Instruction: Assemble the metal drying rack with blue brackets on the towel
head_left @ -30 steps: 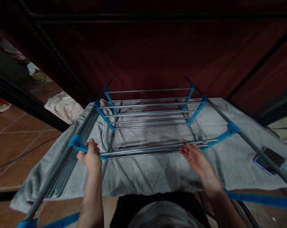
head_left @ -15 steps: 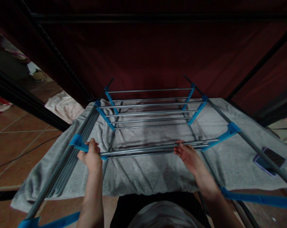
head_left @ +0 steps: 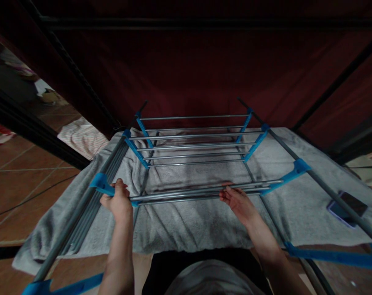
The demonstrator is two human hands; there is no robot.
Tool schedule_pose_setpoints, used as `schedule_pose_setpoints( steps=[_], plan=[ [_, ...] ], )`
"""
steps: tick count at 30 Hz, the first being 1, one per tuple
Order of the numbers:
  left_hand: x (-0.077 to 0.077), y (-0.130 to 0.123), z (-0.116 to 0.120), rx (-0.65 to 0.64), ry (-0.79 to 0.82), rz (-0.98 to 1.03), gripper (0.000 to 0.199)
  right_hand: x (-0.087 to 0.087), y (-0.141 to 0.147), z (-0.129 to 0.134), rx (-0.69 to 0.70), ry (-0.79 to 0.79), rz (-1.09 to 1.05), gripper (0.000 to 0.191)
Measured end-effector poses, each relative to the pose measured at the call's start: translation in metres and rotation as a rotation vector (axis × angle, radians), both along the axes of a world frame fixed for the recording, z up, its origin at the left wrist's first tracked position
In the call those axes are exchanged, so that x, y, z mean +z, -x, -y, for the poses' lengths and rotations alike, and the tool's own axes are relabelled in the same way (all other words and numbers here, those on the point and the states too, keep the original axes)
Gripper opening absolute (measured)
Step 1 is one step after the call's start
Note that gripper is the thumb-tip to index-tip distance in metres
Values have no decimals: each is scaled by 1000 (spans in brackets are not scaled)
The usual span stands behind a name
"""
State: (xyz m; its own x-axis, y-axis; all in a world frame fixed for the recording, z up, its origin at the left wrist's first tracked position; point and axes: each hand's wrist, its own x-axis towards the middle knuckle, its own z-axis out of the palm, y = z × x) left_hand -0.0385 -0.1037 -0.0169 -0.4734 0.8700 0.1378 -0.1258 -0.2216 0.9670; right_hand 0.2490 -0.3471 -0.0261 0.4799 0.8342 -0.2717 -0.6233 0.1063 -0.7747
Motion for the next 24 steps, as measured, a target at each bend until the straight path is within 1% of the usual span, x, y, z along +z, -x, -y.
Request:
schedule_pose_setpoints(
  steps=[6,10,12,14,16,18,20,22,24],
  plan=[
    [0,0,2,-7,-15,4,36,5,29,-25,169,-31,-12,35],
    [1,-1,4,-1,-7,-2,36,3,51,-39,274,-31,2,38],
    [1,-1,4,0,4,-5,36,1,64,-42,341,-21,39,38],
    [-1,-1,4,-7,-1,-9,37,1,78,-43,438,-9,134,37],
    [-3,0,4,-13,-13,-6,38,6,92,-42,517,-31,289,32],
    [-3,1,5,-18,-15,-9,38,15,104,-43,543,-103,500,27],
    [-3,1,6,-26,-13,-22,37,27,113,-47,484,-203,789,22],
    [-3,1,8,-31,-9,-44,37,38,120,-56,391,-281,1130,23],
    [-3,2,8,-24,0,-62,38,47,127,-69,334,-299,1453,25]
  ],
)
